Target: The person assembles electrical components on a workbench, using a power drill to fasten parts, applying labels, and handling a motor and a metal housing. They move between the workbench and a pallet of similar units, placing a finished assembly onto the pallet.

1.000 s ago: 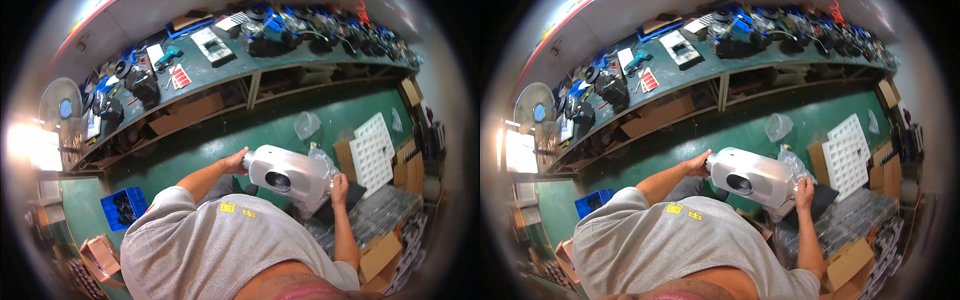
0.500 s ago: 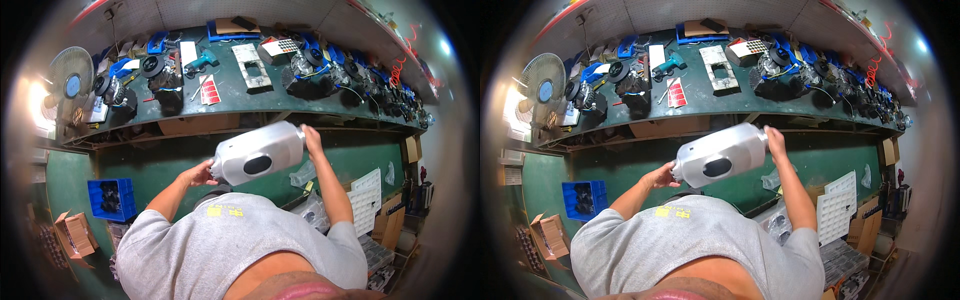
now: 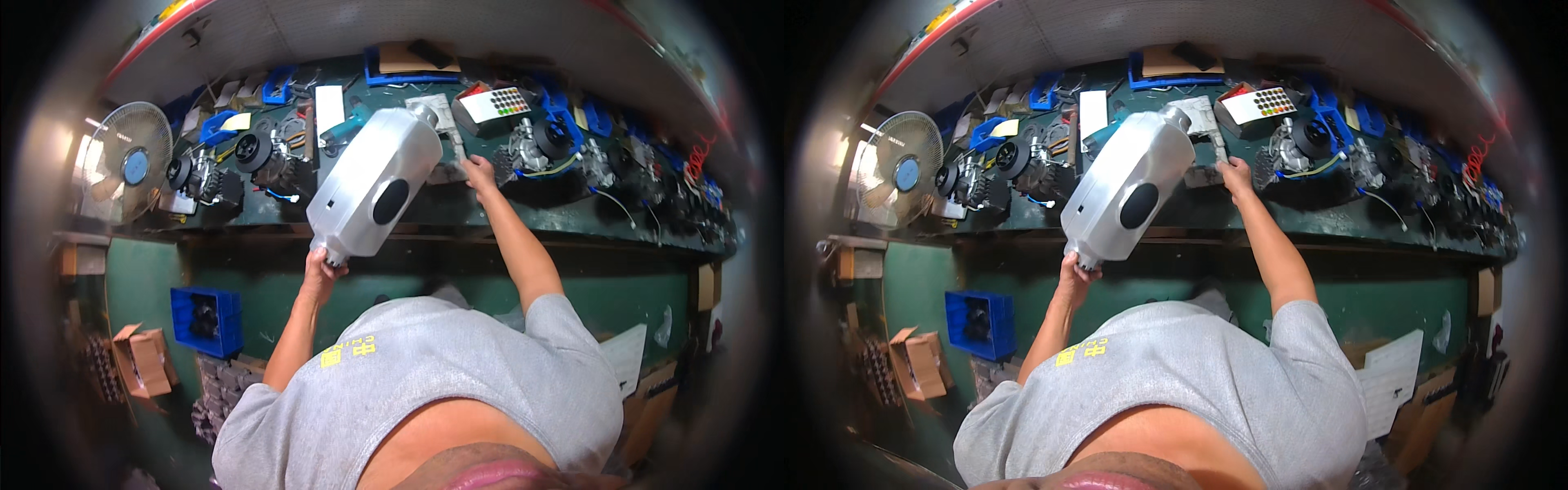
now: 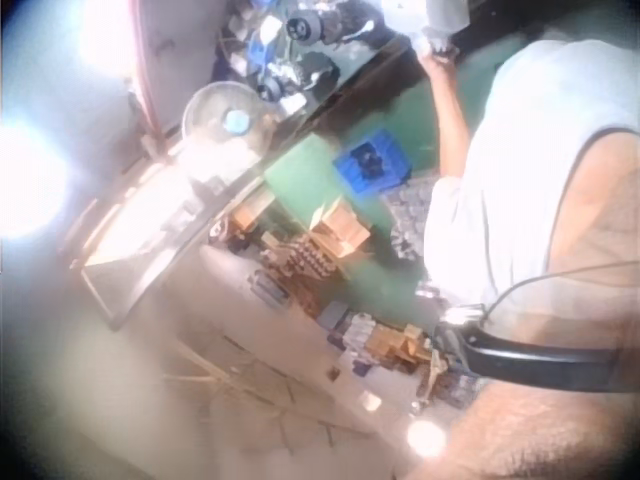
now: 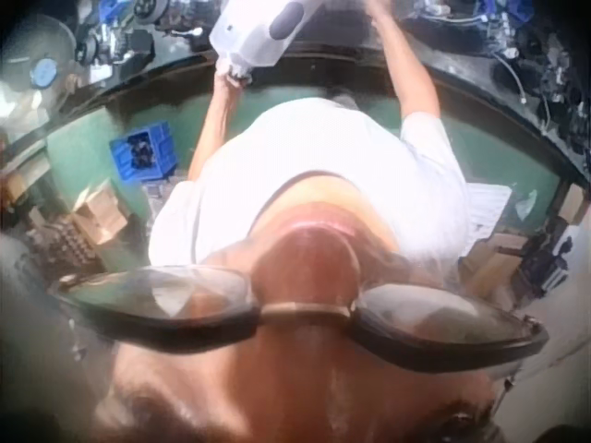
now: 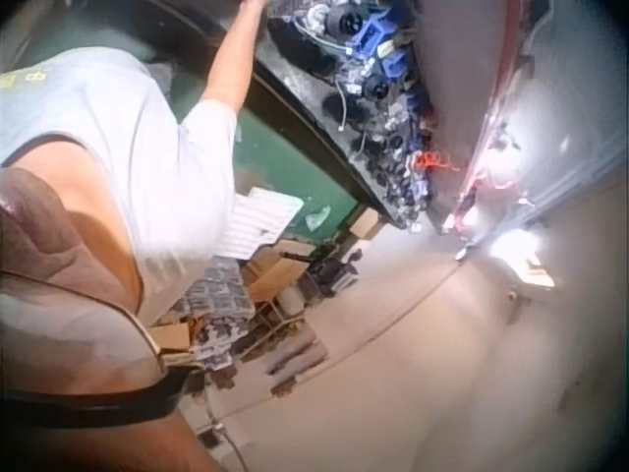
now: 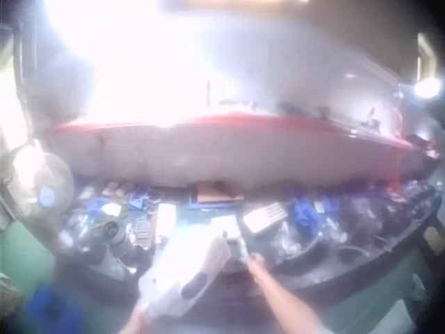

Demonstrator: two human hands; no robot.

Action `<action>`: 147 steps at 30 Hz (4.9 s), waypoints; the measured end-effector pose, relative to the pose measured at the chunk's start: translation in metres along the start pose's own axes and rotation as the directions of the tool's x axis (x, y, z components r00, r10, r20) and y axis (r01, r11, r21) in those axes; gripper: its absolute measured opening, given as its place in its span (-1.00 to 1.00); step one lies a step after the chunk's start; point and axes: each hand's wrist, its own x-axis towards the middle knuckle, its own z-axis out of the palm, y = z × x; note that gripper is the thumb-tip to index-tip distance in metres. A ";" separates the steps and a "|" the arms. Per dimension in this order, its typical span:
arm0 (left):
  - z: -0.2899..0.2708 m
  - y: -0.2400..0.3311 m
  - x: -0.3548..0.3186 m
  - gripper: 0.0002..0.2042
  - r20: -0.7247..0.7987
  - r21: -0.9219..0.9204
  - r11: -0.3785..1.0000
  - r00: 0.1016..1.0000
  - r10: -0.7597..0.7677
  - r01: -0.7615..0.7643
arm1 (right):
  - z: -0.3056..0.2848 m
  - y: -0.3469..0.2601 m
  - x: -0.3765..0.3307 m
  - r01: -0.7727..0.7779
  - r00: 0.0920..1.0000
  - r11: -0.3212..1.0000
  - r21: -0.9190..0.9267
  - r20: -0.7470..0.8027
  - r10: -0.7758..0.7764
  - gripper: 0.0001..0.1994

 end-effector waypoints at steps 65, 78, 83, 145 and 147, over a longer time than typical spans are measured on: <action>0.119 0.041 0.324 -0.80 -0.217 0.314 0.921 0.927 0.307 -0.231 | 0.014 -0.026 0.188 -0.228 0.784 0.581 0.781 -0.207 0.586 -0.40; 0.182 0.108 0.270 -0.51 -0.051 0.199 0.976 0.994 0.101 -0.089 | 0.007 -0.093 0.093 -0.142 0.987 0.643 0.753 0.053 0.155 -0.85; 0.211 0.119 0.278 -0.50 0.108 0.070 0.997 0.993 -0.050 0.042 | 0.004 -0.127 0.025 -0.189 0.944 0.812 0.552 0.330 -0.006 -0.88; 0.238 0.140 0.210 -0.33 0.372 0.517 0.713 0.874 0.311 -0.474 | 0.046 -0.178 0.014 0.499 0.838 0.809 0.312 0.064 -0.542 -0.85; 0.238 0.141 0.209 -0.34 0.378 0.469 0.746 0.871 0.314 -0.473 | 0.039 -0.185 0.012 0.246 0.910 0.870 0.426 0.206 -0.358 -0.80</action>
